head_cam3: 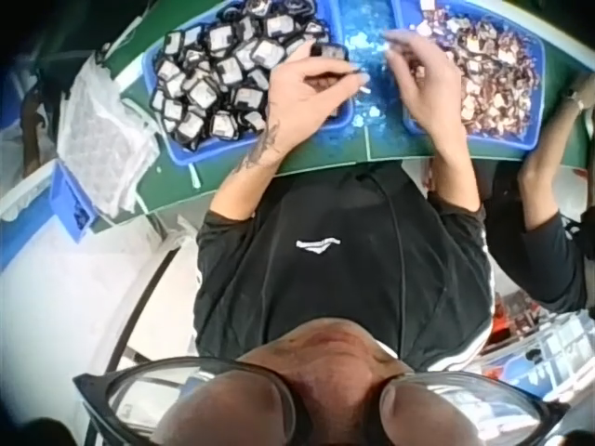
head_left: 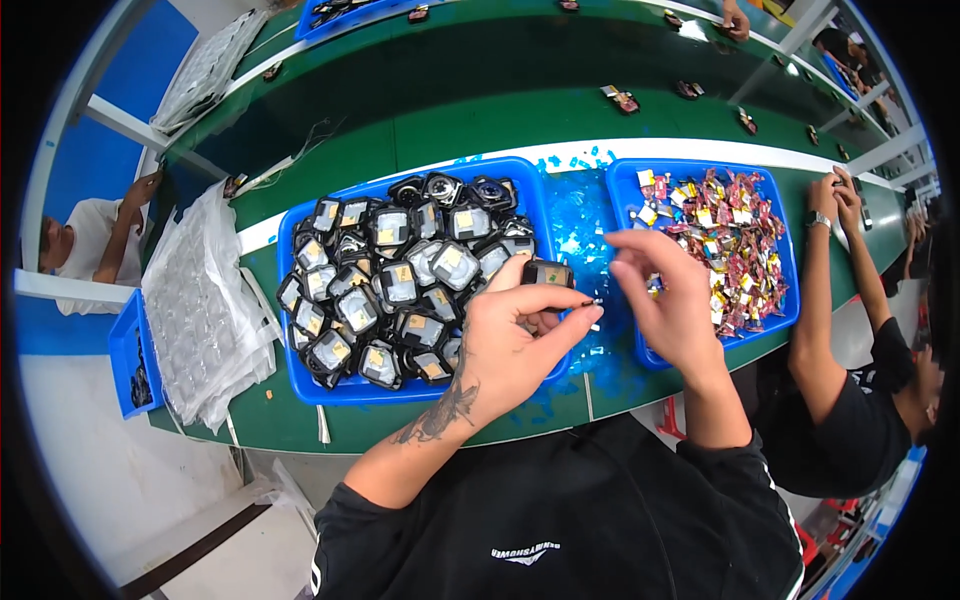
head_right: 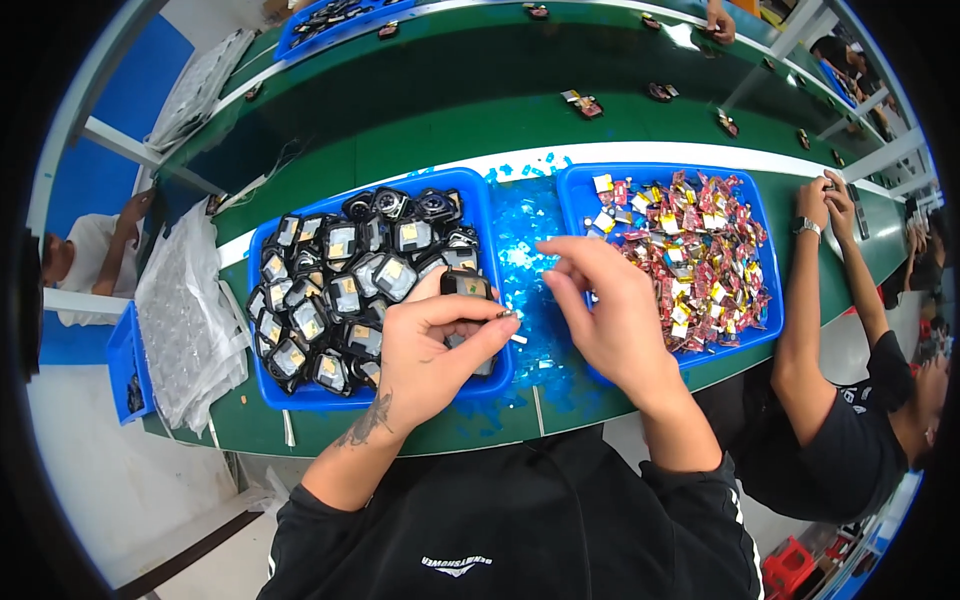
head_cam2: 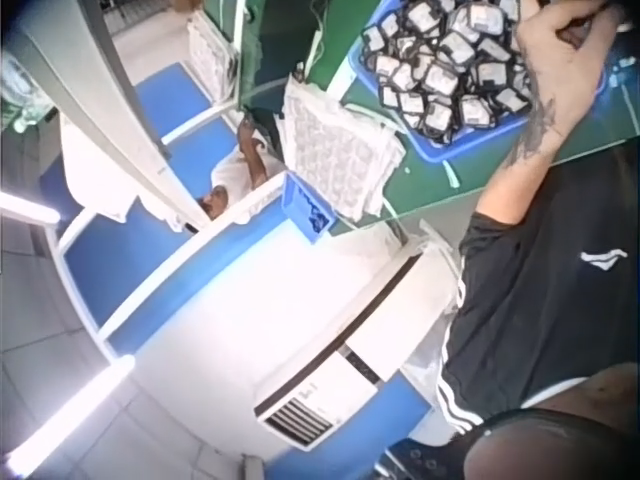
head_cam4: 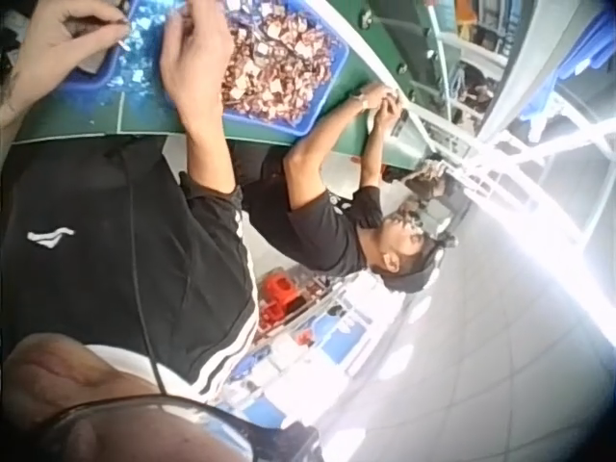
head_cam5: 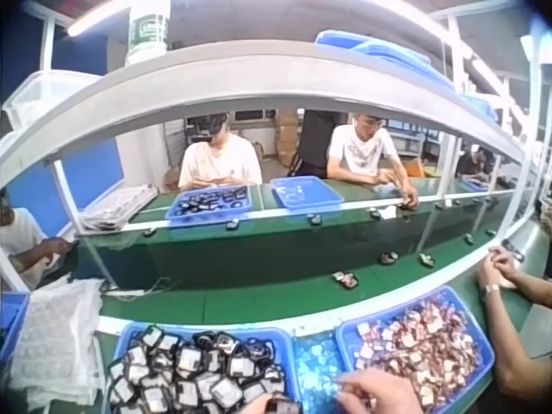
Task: Assembling small electronic modules by connecting wires and components on an assembly line.
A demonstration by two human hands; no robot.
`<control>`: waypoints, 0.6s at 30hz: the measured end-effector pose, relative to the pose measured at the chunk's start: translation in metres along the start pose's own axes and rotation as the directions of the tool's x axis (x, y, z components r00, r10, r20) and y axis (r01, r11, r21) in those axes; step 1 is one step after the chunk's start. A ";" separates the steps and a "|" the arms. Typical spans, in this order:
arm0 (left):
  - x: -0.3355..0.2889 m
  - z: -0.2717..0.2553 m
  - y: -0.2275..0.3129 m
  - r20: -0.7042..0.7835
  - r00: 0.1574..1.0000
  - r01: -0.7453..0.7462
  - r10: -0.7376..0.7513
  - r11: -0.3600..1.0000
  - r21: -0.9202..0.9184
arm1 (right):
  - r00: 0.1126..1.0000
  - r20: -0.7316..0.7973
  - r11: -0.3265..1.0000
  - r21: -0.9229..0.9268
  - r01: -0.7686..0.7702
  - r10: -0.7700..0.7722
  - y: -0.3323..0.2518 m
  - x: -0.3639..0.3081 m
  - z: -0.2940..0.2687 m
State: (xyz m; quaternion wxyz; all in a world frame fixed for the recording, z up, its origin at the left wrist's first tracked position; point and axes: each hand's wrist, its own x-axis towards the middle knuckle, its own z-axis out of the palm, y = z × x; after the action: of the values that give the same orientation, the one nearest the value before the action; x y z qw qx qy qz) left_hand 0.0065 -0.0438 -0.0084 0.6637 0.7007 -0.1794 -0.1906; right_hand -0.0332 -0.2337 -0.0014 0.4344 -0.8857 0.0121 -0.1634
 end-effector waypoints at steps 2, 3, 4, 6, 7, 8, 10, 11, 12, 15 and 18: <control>0.000 0.000 0.001 -0.001 0.999 0.044 -0.044 0.995 -0.088 | 0.999 -0.002 0.998 0.044 -0.033 0.033 -0.019 -0.004 -0.006; 0.001 0.001 0.007 0.003 0.999 0.054 -0.054 0.994 -0.094 | 0.998 0.057 0.992 0.123 0.017 -0.024 -0.029 -0.002 -0.009; 0.001 0.001 0.007 0.004 0.998 0.056 -0.056 0.994 -0.096 | 0.990 0.112 0.977 0.205 0.061 -0.086 -0.035 -0.002 -0.011; 0.001 0.000 0.004 0.020 0.999 0.041 -0.039 0.997 -0.067 | 0.978 0.144 0.966 0.230 0.114 -0.150 -0.026 -0.002 -0.007; -0.001 -0.002 0.005 0.015 0.999 0.039 -0.038 0.997 -0.066 | 0.987 0.109 0.952 0.296 0.082 -0.119 -0.026 -0.001 -0.006; -0.003 -0.003 0.006 0.029 0.999 -0.012 0.015 0.995 -0.100 | 0.993 0.076 0.931 0.362 0.053 -0.085 -0.026 -0.001 -0.004; -0.006 -0.007 0.007 0.033 0.997 -0.065 0.069 0.990 -0.128 | 0.997 0.038 0.893 0.443 -0.077 0.066 -0.031 -0.006 -0.005; -0.006 -0.007 0.006 0.007 0.998 -0.058 0.063 0.954 -0.293 | 1.000 0.025 0.937 0.349 -0.021 0.013 -0.035 -0.004 -0.007; -0.007 -0.007 0.005 -0.018 0.999 -0.054 0.051 0.892 -0.450 | 0.999 0.018 0.967 0.252 0.036 -0.042 -0.037 -0.003 -0.008; -0.009 -0.004 0.001 -0.016 0.999 -0.040 0.037 0.865 -0.501 | 0.992 0.044 0.969 0.222 0.107 -0.120 -0.047 -0.002 0.006; -0.013 -0.004 0.003 -0.013 1.000 -0.030 0.027 0.867 -0.498 | 0.999 0.033 0.995 0.104 0.005 -0.009 -0.061 0.001 0.014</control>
State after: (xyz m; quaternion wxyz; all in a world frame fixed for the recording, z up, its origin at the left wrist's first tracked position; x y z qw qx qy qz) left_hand -0.0024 -0.0336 -0.0043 0.8252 0.5037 -0.1327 -0.2186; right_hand -0.0351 -0.1856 0.0386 0.4794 -0.8646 -0.0069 -0.1503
